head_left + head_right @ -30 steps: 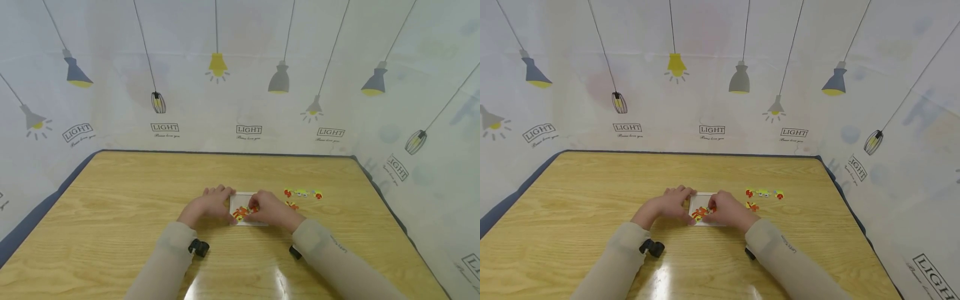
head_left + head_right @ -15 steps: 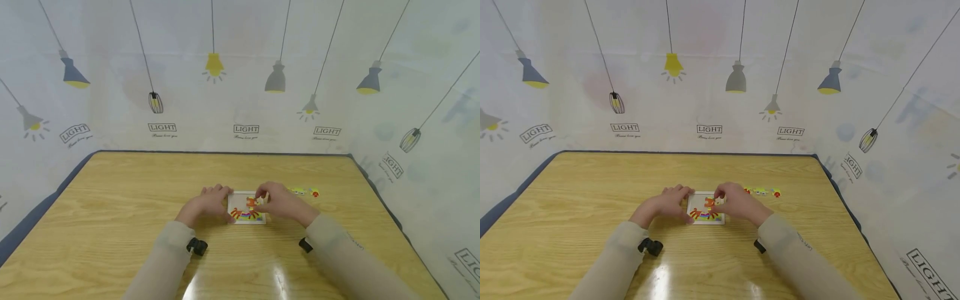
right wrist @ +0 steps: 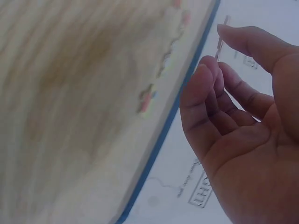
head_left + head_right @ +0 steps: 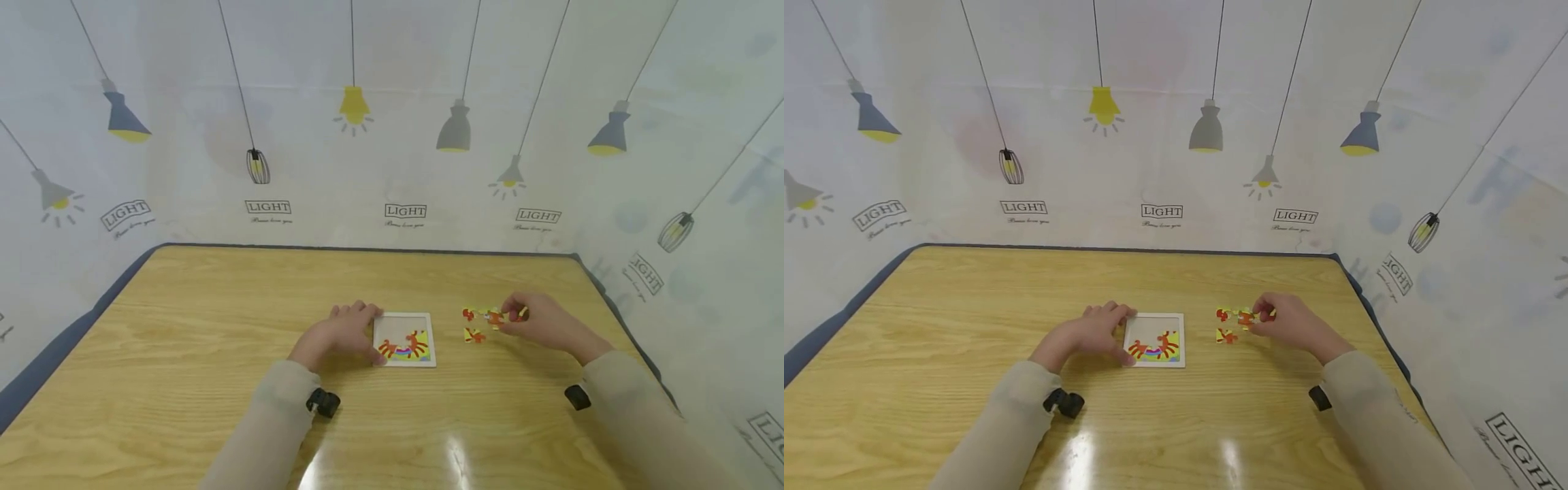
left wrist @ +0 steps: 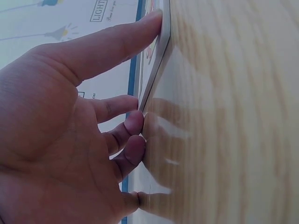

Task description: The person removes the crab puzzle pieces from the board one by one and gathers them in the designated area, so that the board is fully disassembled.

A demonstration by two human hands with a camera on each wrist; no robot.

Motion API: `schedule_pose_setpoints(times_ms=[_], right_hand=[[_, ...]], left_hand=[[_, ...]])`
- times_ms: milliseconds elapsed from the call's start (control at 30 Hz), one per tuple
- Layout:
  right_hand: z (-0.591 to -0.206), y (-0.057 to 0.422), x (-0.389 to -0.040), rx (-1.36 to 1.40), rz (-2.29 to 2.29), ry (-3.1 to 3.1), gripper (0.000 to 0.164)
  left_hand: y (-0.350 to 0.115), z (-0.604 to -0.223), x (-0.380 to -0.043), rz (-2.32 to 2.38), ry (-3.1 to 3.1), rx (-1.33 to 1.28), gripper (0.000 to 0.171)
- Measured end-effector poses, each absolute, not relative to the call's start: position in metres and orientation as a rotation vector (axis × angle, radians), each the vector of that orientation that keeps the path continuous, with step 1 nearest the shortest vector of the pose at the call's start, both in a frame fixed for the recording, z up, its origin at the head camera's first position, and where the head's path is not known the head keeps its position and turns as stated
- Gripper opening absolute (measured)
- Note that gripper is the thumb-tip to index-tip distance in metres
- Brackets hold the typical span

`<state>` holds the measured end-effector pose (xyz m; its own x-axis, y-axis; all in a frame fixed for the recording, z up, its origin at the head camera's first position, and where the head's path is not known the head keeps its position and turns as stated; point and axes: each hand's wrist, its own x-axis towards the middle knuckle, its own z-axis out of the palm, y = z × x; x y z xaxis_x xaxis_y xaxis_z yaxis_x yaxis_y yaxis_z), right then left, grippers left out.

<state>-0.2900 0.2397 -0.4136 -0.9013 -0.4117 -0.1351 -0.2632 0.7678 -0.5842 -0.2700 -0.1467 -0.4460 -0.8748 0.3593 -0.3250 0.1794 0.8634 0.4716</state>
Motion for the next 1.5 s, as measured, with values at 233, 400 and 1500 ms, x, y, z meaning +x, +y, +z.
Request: schedule_pose_setpoints(times_ms=[233, 400, 1500], right_hand=[[-0.433, 0.253, -0.286, -0.51, -0.863, 2.638, 0.025], [-0.438, 0.25, -0.285, -0.523, -0.859, 2.64, 0.022], [-0.4, 0.134, -0.274, -0.533, -0.997, 2.534, 0.038]], left_hand=[[-0.145, -0.441, -0.264, 0.639, 2.641, 0.428, 0.095], [-0.146, -0.442, -0.263, 0.651, 2.637, 0.42, 0.095], [-0.147, -0.44, -0.264, 0.641, 2.639, 0.426, 0.093]])
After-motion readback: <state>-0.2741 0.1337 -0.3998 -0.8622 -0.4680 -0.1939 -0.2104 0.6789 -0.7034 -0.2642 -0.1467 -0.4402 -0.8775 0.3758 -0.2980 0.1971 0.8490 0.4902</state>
